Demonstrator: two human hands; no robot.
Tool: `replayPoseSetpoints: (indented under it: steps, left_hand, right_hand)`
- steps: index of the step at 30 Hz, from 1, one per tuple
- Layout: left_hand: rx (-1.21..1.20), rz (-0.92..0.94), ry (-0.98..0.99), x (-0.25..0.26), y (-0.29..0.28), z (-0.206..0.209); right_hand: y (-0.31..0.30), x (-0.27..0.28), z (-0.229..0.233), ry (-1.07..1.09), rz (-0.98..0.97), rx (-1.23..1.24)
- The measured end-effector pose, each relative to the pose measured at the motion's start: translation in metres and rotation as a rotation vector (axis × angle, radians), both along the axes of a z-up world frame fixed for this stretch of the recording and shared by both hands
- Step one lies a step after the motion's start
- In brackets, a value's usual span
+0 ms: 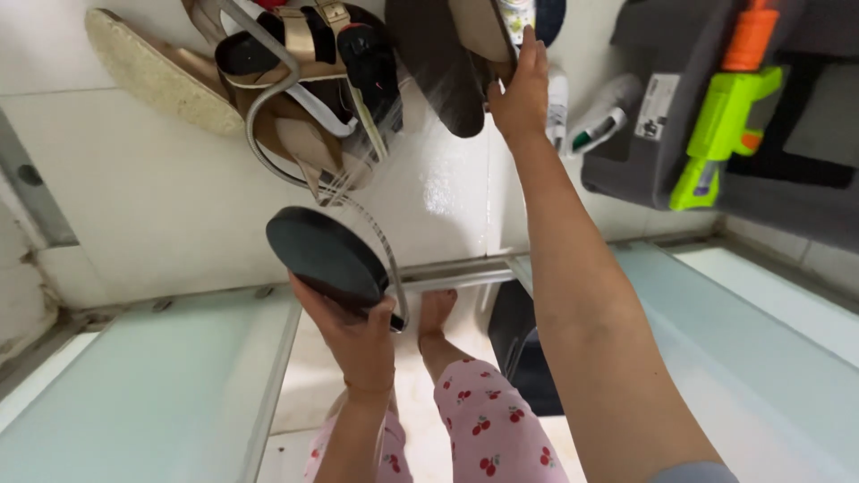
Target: Hand washing and rinsing various pairs of shoes and sandals in a tub and under a shower head in a bathroom.
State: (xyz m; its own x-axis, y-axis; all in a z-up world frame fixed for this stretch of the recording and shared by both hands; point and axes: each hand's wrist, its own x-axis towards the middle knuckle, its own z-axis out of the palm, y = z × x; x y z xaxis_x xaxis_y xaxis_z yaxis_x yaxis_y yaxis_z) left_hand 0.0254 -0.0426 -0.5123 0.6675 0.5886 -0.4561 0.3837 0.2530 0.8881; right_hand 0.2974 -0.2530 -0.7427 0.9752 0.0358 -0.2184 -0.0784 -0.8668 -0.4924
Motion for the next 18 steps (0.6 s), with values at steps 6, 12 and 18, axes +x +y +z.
replayPoseSetpoints:
  steps: [6, 12, 18]
  left_hand:
    - [-0.073, -0.041, -0.144, 0.006, 0.007, -0.038]
    - [-0.152, -0.146, -0.247, 0.073, 0.024, -0.044]
    - [-0.006, -0.203, -0.457, 0.108, 0.040, -0.068]
  right_hand:
    - [0.016, -0.010, 0.013, -0.236, -0.082, -0.047]
    - [0.009, -0.100, 0.059, -0.003, -0.391, 0.571]
    - [0.026, -0.124, 0.116, 0.430, -0.641, 0.996]
